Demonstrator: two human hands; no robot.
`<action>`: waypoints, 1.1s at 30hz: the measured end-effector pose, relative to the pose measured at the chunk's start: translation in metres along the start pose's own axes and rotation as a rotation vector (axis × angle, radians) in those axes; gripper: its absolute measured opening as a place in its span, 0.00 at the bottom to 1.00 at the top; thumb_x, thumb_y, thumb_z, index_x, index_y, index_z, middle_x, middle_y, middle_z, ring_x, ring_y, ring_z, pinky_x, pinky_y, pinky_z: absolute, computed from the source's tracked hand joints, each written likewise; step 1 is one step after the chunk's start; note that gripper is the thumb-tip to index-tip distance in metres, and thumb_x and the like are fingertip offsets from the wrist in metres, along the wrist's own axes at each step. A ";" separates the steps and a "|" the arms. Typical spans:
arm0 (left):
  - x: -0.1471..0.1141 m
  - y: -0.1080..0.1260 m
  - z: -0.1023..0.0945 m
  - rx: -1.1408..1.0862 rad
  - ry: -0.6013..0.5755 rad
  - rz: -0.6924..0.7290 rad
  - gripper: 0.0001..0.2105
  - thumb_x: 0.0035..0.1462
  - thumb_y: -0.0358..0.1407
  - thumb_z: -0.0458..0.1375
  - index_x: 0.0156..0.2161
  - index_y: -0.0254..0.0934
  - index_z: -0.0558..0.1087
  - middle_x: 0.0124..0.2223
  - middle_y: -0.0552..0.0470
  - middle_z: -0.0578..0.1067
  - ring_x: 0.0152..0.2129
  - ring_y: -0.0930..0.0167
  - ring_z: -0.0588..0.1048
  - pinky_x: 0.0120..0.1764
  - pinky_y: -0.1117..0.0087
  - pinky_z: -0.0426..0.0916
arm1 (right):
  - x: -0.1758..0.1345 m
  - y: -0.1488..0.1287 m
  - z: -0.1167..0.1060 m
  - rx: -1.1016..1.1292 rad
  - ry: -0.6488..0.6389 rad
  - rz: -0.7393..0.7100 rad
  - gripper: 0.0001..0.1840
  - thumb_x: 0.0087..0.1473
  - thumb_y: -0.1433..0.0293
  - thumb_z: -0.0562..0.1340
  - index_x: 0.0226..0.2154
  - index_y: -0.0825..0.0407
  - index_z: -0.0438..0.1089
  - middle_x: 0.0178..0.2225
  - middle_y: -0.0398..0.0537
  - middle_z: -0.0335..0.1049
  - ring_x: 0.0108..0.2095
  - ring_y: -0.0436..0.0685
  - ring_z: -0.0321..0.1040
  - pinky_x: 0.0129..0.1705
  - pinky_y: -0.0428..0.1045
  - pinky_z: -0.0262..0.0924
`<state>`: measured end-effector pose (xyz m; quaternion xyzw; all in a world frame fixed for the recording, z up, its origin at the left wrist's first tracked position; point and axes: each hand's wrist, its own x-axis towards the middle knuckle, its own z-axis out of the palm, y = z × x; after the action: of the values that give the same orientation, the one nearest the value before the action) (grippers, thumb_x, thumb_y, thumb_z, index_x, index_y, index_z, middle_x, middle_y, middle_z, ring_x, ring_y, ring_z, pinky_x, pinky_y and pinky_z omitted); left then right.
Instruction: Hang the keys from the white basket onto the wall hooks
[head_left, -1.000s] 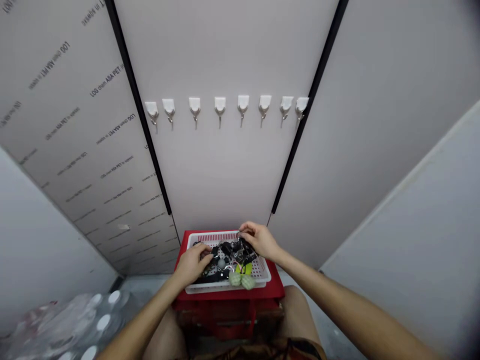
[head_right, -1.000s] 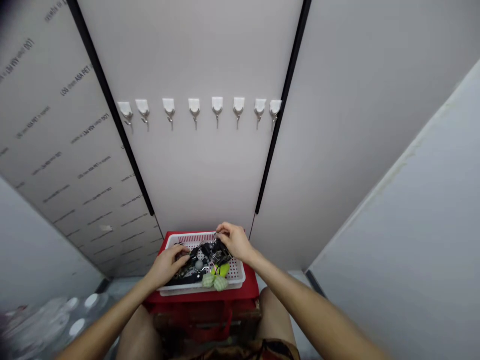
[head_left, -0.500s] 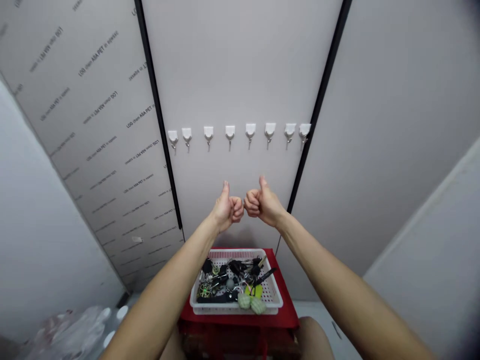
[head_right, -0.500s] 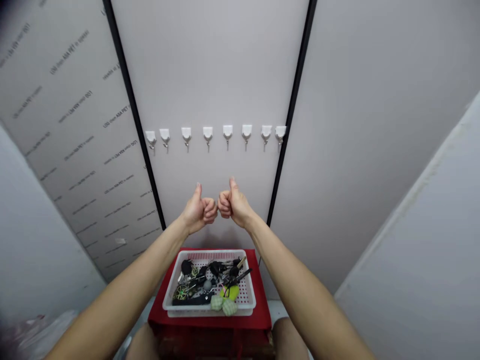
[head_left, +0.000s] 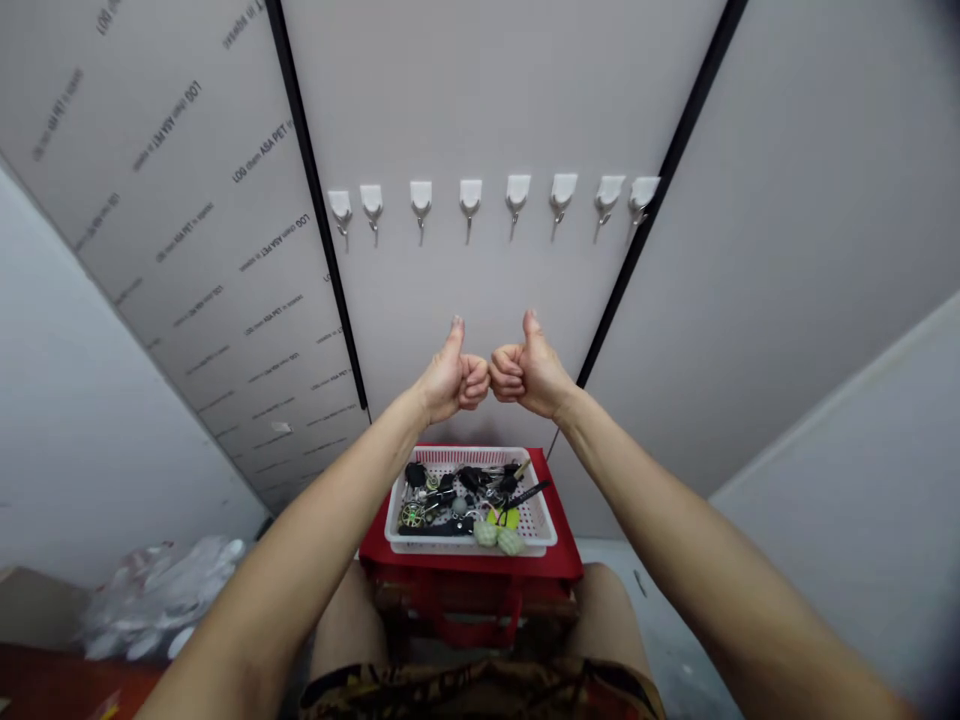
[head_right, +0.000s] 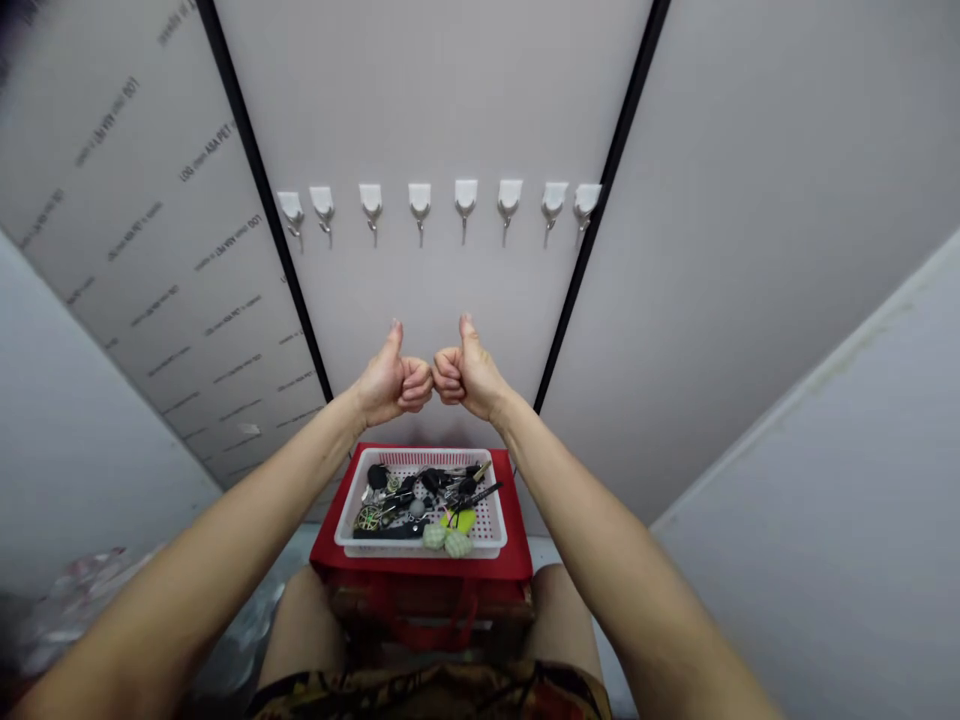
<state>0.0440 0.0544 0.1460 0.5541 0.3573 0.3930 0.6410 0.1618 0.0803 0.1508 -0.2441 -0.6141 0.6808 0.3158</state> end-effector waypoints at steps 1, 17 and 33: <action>-0.002 -0.008 -0.003 0.034 0.025 -0.019 0.28 0.38 0.57 0.24 0.12 0.35 0.49 0.09 0.59 0.50 0.07 0.82 0.50 0.14 0.78 0.45 | 0.001 0.009 0.001 -0.023 0.009 0.019 0.30 0.37 0.45 0.30 0.08 0.52 0.42 0.06 0.35 0.39 0.08 0.42 0.34 0.11 0.41 0.35; -0.044 -0.136 -0.063 1.486 0.268 -0.006 0.10 0.44 0.31 0.46 0.27 0.37 0.69 0.30 0.47 0.69 0.33 0.67 0.61 0.37 0.66 0.50 | 0.005 0.147 0.005 -1.180 -0.012 0.005 0.10 0.40 0.72 0.51 0.20 0.55 0.67 0.18 0.44 0.65 0.19 0.46 0.55 0.22 0.41 0.47; -0.041 -0.105 -0.064 0.671 0.363 0.038 0.09 0.42 0.36 0.48 0.25 0.31 0.65 0.21 0.56 0.65 0.19 0.78 0.61 0.26 0.77 0.57 | 0.009 0.129 0.021 -0.518 -0.012 0.005 0.08 0.38 0.72 0.53 0.27 0.55 0.60 0.18 0.39 0.61 0.20 0.46 0.58 0.23 0.42 0.53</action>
<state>-0.0198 0.0367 0.0344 0.6611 0.5636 0.3575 0.3427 0.1235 0.0664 0.0264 -0.3141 -0.7695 0.5029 0.2374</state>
